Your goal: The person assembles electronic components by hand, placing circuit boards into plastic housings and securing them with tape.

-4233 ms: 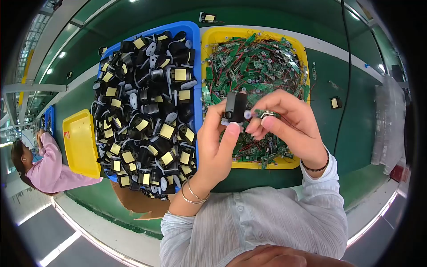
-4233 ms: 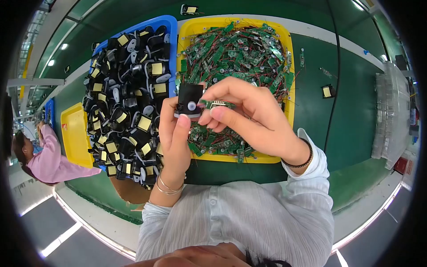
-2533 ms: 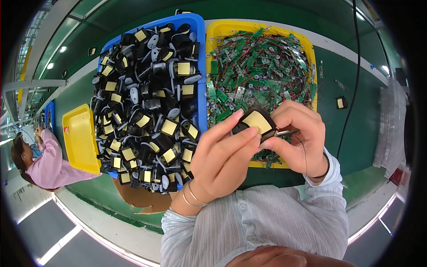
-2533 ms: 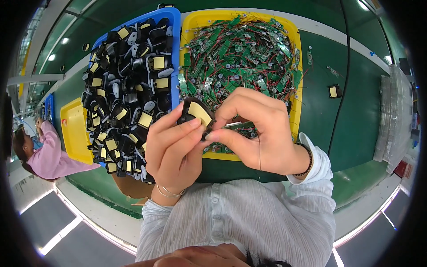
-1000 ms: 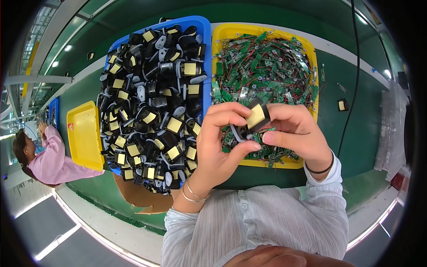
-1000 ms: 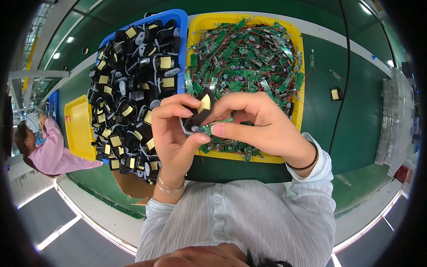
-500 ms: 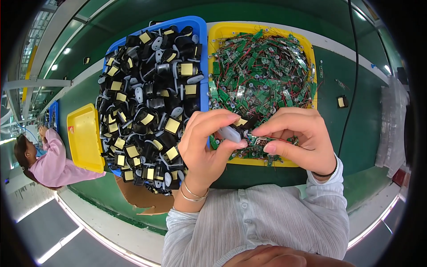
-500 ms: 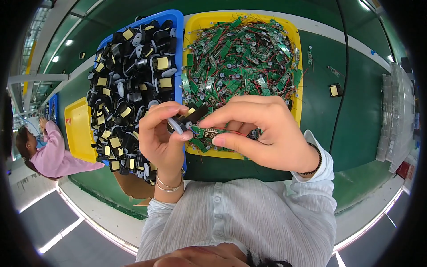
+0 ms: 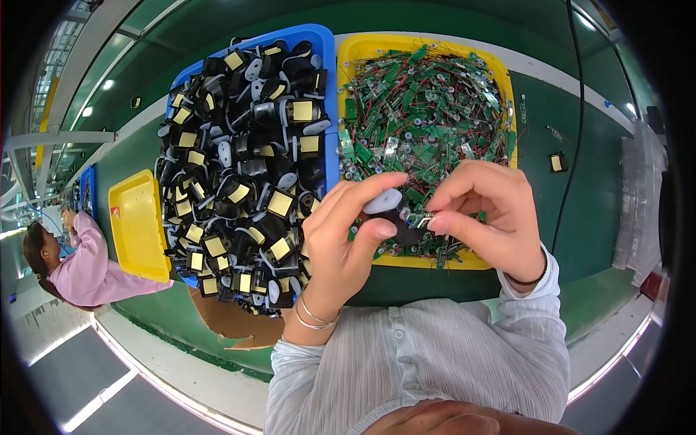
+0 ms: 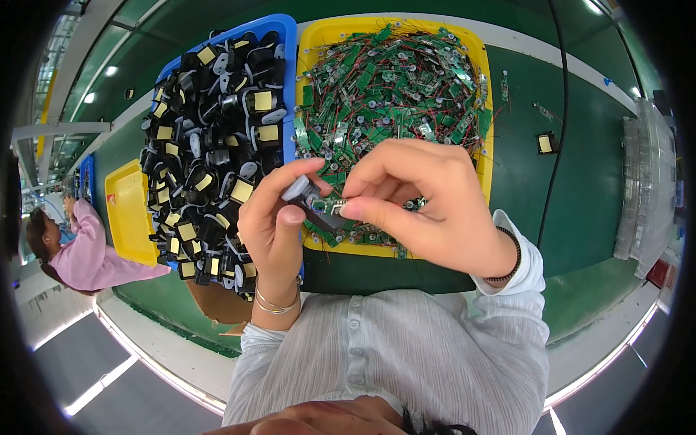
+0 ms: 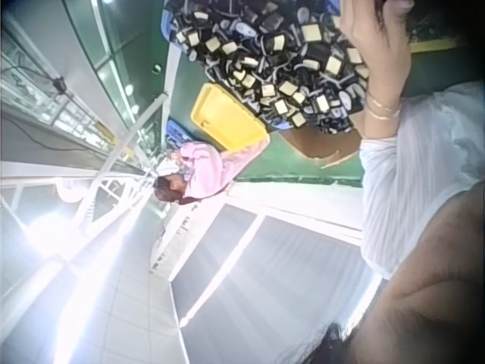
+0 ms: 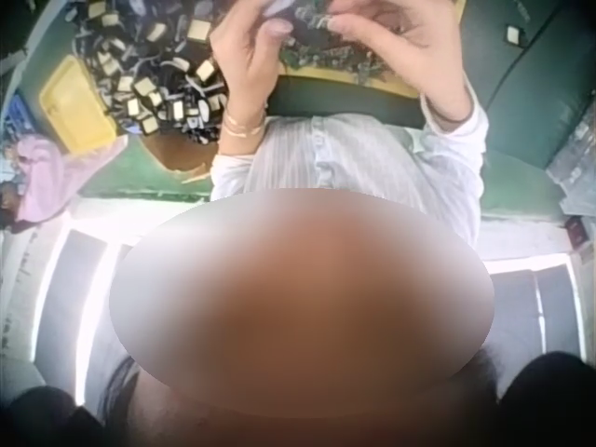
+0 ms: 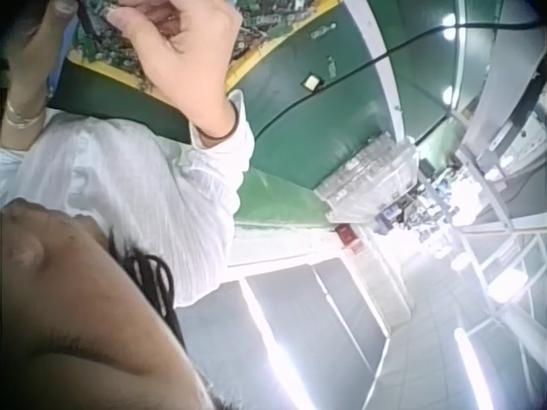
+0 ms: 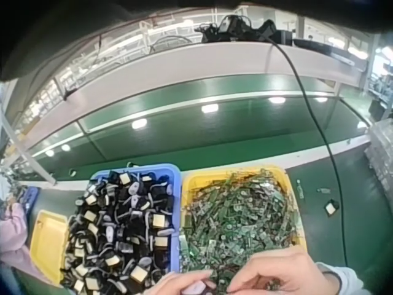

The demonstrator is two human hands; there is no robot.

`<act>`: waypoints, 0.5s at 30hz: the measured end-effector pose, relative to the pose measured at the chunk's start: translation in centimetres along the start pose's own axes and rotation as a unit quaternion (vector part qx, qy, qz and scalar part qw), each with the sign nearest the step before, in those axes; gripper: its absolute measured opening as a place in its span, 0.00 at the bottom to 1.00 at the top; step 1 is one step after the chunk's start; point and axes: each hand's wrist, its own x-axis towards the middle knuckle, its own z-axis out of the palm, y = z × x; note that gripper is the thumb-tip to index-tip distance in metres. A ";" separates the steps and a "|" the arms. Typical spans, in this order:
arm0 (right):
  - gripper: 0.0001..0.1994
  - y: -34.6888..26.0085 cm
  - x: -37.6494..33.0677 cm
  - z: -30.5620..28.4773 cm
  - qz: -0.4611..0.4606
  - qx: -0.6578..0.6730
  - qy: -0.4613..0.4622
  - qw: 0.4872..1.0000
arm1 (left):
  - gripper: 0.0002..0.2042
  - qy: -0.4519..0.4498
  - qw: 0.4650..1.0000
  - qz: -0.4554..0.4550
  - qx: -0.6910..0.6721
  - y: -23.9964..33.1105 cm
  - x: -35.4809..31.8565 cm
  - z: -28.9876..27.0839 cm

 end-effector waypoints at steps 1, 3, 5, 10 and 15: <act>0.04 0.2 0.0 0.1 0.031 0.083 0.005 0.996 | 0.20 -0.005 1.000 -0.009 -0.027 0.0 0.0 0.1; 0.04 0.4 0.0 0.2 0.063 0.164 0.011 0.984 | 0.21 -0.010 0.999 -0.021 -0.042 0.4 0.1 0.2; 0.04 0.4 -0.1 0.3 0.111 0.231 0.011 0.967 | 0.22 -0.015 0.998 -0.033 -0.057 0.5 0.1 0.3; 0.05 0.5 0.0 0.8 0.143 0.296 0.002 0.945 | 0.23 -0.004 0.995 -0.064 -0.081 0.7 -0.1 0.3; 0.06 0.5 0.2 0.7 0.161 0.325 -0.013 0.932 | 0.23 -0.002 0.993 -0.077 -0.086 1.0 -0.1 0.4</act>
